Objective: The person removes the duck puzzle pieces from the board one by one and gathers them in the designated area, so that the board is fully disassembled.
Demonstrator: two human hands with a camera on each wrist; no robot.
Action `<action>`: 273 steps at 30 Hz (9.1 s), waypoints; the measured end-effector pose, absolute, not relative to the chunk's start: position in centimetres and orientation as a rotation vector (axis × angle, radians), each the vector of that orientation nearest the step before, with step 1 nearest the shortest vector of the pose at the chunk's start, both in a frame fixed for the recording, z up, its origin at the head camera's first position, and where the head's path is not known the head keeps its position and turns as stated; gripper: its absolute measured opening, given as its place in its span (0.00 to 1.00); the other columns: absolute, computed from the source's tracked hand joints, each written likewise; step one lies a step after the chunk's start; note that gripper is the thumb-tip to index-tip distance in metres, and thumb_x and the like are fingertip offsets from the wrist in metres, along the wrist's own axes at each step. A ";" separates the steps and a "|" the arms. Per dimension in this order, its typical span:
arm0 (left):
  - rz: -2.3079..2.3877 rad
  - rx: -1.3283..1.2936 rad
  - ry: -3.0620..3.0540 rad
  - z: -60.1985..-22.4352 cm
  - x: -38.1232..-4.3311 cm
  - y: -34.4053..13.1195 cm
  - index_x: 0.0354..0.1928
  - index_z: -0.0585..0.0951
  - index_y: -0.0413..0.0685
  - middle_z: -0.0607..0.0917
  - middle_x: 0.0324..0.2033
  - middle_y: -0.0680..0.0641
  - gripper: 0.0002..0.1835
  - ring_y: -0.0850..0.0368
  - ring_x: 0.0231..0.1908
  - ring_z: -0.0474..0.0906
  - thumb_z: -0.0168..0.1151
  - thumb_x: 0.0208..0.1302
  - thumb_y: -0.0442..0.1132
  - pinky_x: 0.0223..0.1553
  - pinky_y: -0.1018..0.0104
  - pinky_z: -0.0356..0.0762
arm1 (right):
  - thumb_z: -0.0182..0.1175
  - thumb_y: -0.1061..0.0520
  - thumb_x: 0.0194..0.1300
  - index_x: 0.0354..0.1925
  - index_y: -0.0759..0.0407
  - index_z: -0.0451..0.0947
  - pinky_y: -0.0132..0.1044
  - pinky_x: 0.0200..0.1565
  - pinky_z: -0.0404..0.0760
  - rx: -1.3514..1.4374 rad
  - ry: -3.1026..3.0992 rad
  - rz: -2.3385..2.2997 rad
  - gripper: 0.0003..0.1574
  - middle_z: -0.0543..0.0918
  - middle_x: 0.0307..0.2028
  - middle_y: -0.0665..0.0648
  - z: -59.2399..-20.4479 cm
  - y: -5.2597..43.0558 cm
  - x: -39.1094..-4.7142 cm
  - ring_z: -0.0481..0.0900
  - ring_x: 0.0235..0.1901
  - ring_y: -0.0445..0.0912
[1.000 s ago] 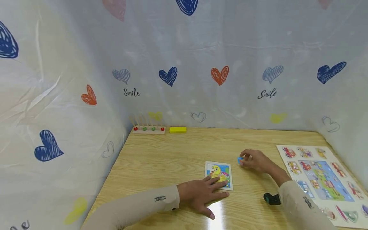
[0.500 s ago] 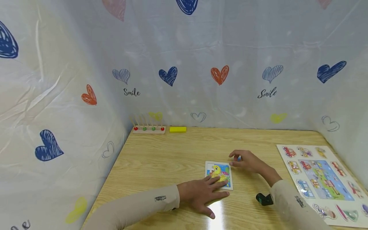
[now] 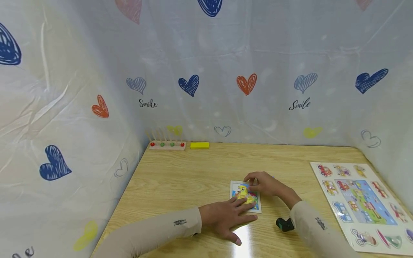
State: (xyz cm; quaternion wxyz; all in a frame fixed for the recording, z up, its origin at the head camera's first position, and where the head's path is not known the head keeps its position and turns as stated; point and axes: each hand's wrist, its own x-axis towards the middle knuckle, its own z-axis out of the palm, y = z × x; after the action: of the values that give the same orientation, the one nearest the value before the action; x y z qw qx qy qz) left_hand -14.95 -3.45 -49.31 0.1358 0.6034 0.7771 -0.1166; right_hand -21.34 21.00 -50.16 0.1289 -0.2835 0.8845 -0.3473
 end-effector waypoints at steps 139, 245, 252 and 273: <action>-0.324 1.744 2.275 -49.9 -15.0 -3.6 0.81 0.40 0.69 0.37 0.81 0.52 0.47 0.47 0.80 0.37 0.34 0.67 0.79 0.78 0.51 0.44 | 0.65 0.54 0.69 0.51 0.62 0.83 0.32 0.36 0.77 -0.754 2.591 -1.061 0.17 0.83 0.36 0.50 -49.5 23.0 -21.2 0.76 0.33 0.38; -0.366 1.808 2.319 -50.3 -14.6 -3.6 0.81 0.41 0.67 0.39 0.81 0.49 0.47 0.45 0.80 0.40 0.34 0.66 0.79 0.78 0.50 0.47 | 0.69 0.56 0.65 0.50 0.63 0.82 0.41 0.38 0.78 -0.482 2.815 -0.942 0.18 0.83 0.41 0.60 -50.8 33.5 -20.2 0.79 0.39 0.48; -0.354 1.795 2.298 -50.1 -14.5 -3.5 0.81 0.41 0.66 0.38 0.81 0.49 0.47 0.45 0.80 0.40 0.34 0.67 0.78 0.77 0.49 0.47 | 0.69 0.55 0.65 0.53 0.64 0.82 0.43 0.41 0.77 -0.474 2.793 -0.928 0.21 0.83 0.42 0.62 -50.9 33.7 -20.4 0.79 0.41 0.49; -0.366 1.784 2.315 -50.2 -14.5 -3.6 0.81 0.41 0.68 0.39 0.81 0.50 0.47 0.46 0.80 0.39 0.34 0.66 0.79 0.78 0.50 0.46 | 0.69 0.53 0.65 0.53 0.64 0.80 0.39 0.37 0.75 -0.491 2.835 -0.905 0.22 0.83 0.40 0.58 -50.6 33.7 -20.2 0.76 0.36 0.45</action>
State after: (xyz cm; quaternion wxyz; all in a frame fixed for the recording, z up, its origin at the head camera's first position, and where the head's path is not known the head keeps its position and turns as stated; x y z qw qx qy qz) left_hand -14.49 -3.59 -50.15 0.0981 0.6028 0.7821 -0.1237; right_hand -20.20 33.74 -50.57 0.0628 -0.1623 0.9381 -0.2995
